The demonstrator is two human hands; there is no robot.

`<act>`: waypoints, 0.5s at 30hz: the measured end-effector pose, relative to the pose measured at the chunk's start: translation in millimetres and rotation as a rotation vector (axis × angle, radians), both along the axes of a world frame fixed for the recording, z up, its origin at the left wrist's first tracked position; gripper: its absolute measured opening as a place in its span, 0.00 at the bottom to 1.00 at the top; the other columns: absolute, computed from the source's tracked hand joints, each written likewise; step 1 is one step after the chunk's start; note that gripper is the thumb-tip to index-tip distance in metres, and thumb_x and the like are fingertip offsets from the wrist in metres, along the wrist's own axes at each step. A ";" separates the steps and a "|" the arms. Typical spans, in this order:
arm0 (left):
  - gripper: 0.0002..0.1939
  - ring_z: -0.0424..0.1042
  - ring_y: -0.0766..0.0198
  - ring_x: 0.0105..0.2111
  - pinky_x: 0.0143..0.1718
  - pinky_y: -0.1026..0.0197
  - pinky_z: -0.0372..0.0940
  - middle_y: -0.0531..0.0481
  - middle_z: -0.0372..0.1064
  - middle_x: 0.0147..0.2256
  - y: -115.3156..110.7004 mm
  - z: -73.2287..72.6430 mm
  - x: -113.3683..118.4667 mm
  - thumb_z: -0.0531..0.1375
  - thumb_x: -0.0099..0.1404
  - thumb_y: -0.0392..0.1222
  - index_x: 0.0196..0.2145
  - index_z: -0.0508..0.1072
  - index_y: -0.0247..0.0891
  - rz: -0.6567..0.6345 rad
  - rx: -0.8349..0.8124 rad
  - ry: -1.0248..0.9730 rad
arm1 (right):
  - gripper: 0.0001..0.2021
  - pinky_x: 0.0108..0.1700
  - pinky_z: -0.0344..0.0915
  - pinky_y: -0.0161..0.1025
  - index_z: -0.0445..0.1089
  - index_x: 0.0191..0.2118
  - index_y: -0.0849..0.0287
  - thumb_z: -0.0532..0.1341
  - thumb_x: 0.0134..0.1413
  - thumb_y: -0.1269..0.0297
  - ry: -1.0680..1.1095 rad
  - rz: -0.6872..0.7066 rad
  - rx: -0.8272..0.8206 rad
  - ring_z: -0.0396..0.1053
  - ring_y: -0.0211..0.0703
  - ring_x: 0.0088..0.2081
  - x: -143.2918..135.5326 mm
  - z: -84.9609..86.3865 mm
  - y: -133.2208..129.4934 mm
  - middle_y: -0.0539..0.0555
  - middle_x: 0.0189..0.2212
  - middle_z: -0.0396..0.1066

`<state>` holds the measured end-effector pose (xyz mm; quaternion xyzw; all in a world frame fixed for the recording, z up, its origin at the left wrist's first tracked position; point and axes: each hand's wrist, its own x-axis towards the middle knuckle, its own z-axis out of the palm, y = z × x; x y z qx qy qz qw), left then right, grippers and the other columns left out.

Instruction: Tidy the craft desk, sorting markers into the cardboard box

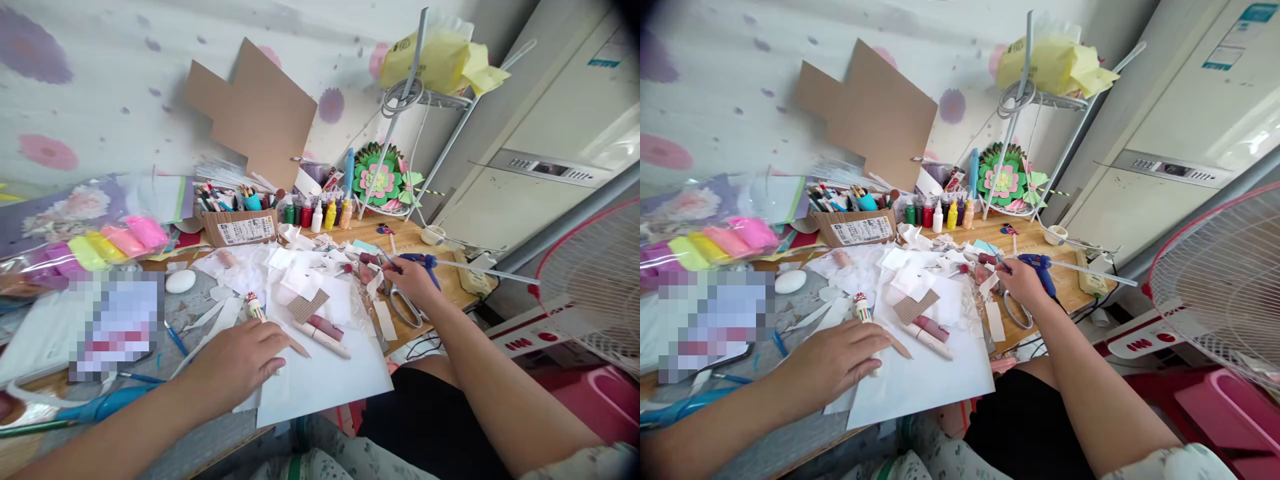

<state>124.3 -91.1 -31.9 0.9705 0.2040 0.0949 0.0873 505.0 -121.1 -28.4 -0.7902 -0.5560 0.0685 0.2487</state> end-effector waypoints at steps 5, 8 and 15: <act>0.12 0.69 0.58 0.37 0.39 0.57 0.62 0.48 0.71 0.35 7.0 -6.4 -3.1 0.51 0.67 0.38 0.30 0.72 0.39 0.086 -0.005 0.083 | 0.09 0.39 0.59 0.33 0.74 0.36 0.58 0.60 0.50 0.64 -0.129 0.139 -0.118 0.69 0.42 0.38 -11.0 8.2 16.6 0.53 0.37 0.74; 0.14 0.70 0.55 0.35 0.36 0.54 0.62 0.46 0.70 0.31 12.5 -6.0 -5.5 0.50 0.67 0.37 0.28 0.71 0.38 0.187 0.049 0.159 | 0.07 0.40 0.59 0.33 0.74 0.34 0.58 0.61 0.50 0.64 -0.134 0.165 -0.119 0.69 0.42 0.38 -20.0 14.0 22.8 0.53 0.37 0.73; 0.15 0.68 0.55 0.33 0.36 0.53 0.62 0.46 0.69 0.29 3.0 23.1 -16.5 0.50 0.67 0.43 0.26 0.70 0.39 0.294 0.063 0.045 | 0.08 0.44 0.60 0.33 0.75 0.35 0.61 0.58 0.50 0.73 -0.058 0.386 -0.021 0.69 0.41 0.40 -41.5 15.3 28.1 0.54 0.37 0.73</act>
